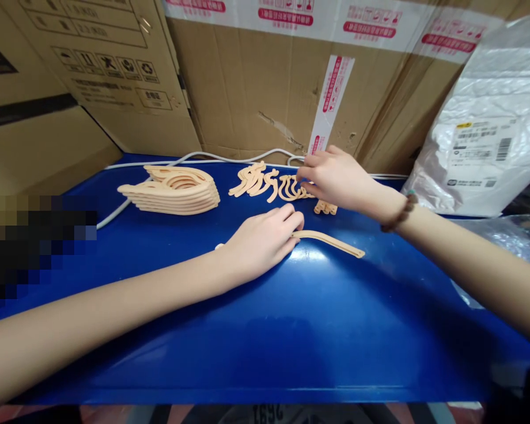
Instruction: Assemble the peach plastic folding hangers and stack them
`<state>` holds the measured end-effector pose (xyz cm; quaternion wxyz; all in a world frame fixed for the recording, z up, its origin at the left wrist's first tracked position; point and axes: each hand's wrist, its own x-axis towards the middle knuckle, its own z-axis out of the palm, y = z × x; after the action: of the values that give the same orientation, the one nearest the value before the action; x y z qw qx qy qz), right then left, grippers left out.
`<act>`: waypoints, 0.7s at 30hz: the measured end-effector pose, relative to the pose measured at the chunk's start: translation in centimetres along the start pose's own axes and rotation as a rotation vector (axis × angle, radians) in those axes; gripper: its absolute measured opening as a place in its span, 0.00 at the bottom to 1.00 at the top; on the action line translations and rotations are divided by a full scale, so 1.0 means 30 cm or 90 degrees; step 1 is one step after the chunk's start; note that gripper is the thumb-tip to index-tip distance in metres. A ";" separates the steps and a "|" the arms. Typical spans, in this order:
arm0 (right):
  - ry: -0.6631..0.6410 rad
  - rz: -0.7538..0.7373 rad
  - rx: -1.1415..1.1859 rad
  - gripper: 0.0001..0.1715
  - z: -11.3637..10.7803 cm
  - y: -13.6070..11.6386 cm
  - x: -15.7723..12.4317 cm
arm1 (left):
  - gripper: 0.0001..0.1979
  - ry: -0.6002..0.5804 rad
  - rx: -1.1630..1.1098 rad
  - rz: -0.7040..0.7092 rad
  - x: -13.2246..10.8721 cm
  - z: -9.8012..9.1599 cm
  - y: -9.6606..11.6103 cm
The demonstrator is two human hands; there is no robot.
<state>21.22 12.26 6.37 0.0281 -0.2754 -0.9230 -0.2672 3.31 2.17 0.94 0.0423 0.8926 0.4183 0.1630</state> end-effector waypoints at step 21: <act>-0.043 -0.226 -0.168 0.16 0.083 -0.035 0.224 | 0.12 -0.081 0.067 -0.195 -0.025 -0.027 0.030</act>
<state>15.20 16.11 5.08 -0.0866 -0.1190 -0.9145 -0.3768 3.24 0.97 1.70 0.0462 0.8279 0.5537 0.0761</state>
